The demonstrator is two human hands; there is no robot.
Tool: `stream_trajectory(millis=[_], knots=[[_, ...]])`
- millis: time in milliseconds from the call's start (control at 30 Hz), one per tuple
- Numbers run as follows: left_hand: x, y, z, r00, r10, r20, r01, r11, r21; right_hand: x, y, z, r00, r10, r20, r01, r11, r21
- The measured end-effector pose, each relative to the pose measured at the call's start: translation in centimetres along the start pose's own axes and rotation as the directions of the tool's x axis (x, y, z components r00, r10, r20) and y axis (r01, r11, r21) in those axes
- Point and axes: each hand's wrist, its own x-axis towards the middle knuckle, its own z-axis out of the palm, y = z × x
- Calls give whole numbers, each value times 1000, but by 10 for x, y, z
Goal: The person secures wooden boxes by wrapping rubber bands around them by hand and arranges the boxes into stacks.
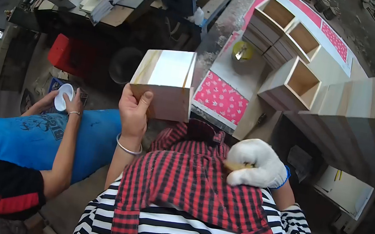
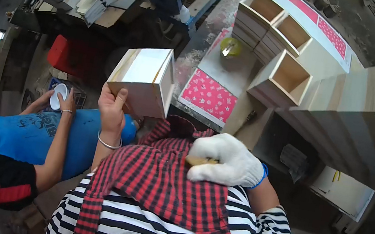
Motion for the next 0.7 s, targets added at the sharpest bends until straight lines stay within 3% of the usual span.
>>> stream_trajectory(millis=[67,100,133,167,233,267,367,400,500,667,700], knots=[[10,-2,-18,998,63,21,-65,994,88,7,12,-4,996,-24,-85,26,999,24],[9,-5,-20,998,59,23,-60,995,83,10,28,-10,944,156,-291,-84,966,246],[6,-9,-22,998,26,64,-23,999,-35,14,38,-17,821,362,-441,-132,872,471],[5,-11,-22,993,3,114,14,989,-147,23,41,-24,817,361,-451,-126,873,471],[4,-11,-21,981,-24,195,72,967,-243,41,46,-29,734,328,-595,-233,944,233],[2,-12,-18,973,-40,228,94,969,-229,44,50,-23,718,330,-612,-226,943,243],[-4,-11,-12,955,-58,291,118,975,-191,59,61,-9,841,210,-498,2,920,391],[-9,-7,-13,959,-84,269,137,973,-184,56,57,-6,841,212,-497,6,916,401],[-19,-1,-16,965,-145,220,185,968,-172,34,34,2,871,109,-480,-100,994,44],[-19,4,-16,954,-158,254,201,967,-156,30,38,3,824,168,-541,-164,985,55],[-18,7,-16,954,-155,256,197,969,-148,30,36,1,828,192,-528,-134,980,146]])
